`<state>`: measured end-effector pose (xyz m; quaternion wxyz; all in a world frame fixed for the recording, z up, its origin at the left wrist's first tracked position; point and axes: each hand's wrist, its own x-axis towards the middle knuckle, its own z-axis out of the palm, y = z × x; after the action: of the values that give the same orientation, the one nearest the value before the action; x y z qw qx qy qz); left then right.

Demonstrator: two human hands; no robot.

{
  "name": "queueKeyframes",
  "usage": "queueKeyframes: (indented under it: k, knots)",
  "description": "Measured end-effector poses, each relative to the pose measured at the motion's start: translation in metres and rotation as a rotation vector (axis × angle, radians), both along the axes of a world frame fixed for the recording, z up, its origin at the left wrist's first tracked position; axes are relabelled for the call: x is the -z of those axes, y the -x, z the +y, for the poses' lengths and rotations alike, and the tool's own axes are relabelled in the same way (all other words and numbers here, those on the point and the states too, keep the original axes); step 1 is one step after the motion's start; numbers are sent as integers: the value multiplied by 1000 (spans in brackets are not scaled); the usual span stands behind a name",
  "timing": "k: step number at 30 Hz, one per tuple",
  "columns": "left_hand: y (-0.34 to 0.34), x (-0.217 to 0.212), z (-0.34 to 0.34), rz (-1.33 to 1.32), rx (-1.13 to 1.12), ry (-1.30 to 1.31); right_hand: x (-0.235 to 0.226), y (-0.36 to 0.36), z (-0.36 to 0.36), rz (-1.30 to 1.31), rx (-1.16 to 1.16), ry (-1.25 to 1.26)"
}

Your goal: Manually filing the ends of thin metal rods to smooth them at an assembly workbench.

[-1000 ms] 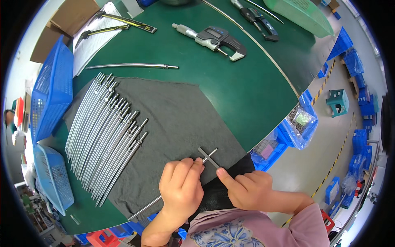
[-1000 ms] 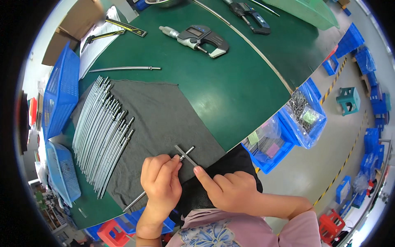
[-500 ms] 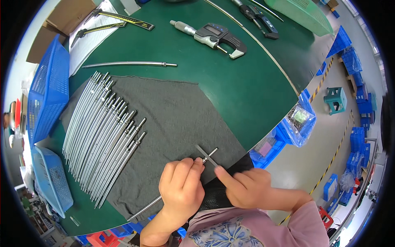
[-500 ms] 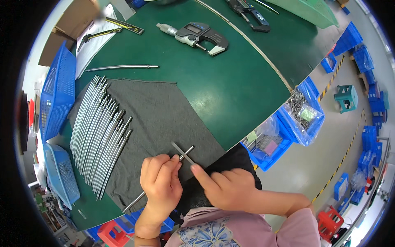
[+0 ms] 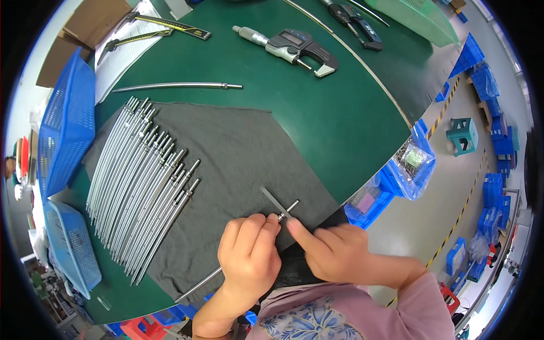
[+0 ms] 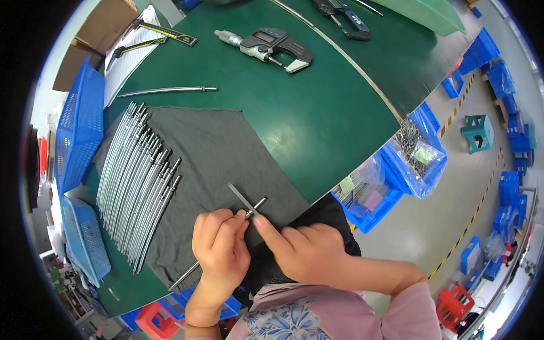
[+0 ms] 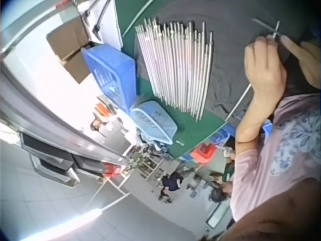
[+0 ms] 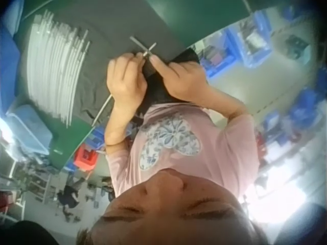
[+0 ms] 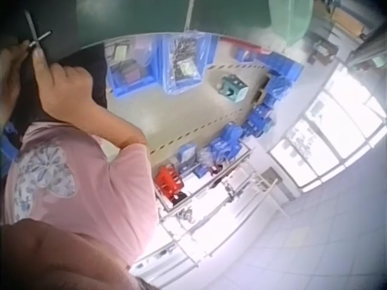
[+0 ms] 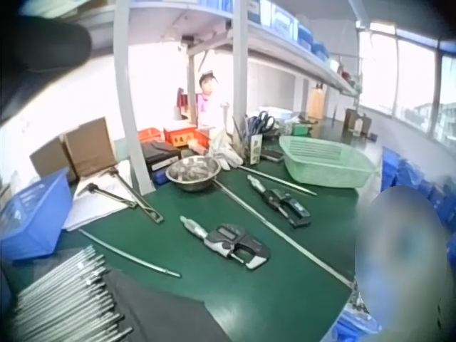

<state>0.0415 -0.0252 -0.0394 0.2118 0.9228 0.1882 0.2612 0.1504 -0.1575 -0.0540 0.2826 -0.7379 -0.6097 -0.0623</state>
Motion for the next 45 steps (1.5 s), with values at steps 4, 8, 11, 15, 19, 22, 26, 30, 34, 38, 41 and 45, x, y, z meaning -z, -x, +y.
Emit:
queueKeyframes:
  k: [4,8,11,15,19,22,26,30,34,38,41,45]
  knots:
    - [0,2,-2,20,5,-16,-4,-3,-12,27,-13,57]
    - [1,0,0,7,7,-7,2,0,-5,22,-2,3]
    - [0,1,1,11,-4,-27,3,-2,-22,-20,-20,51]
    - [-1,1,0,4,2,-30,2,-2,-3,-41,7,2]
    - [0,2,0,6,-6,-42,8,-7,-42,82,-39,-7]
    - [1,3,-1,-2,-20,-59,15,-16,-47,179,64,-202]
    - [0,-2,-2,-5,-44,-96,23,-20,-43,259,120,-134]
    - [4,-20,-5,-97,-74,-29,28,-20,-45,240,138,-138]
    - [-5,-32,-11,-82,164,-138,24,-21,-48,339,182,-236]
    - [-24,-2,-11,-25,217,-184,19,-21,-54,368,218,-302]
    - [-29,2,-13,-29,189,-182,22,-12,-53,365,190,-300]
    - [-30,0,-13,-30,212,-165,24,-2,-50,344,153,-277]
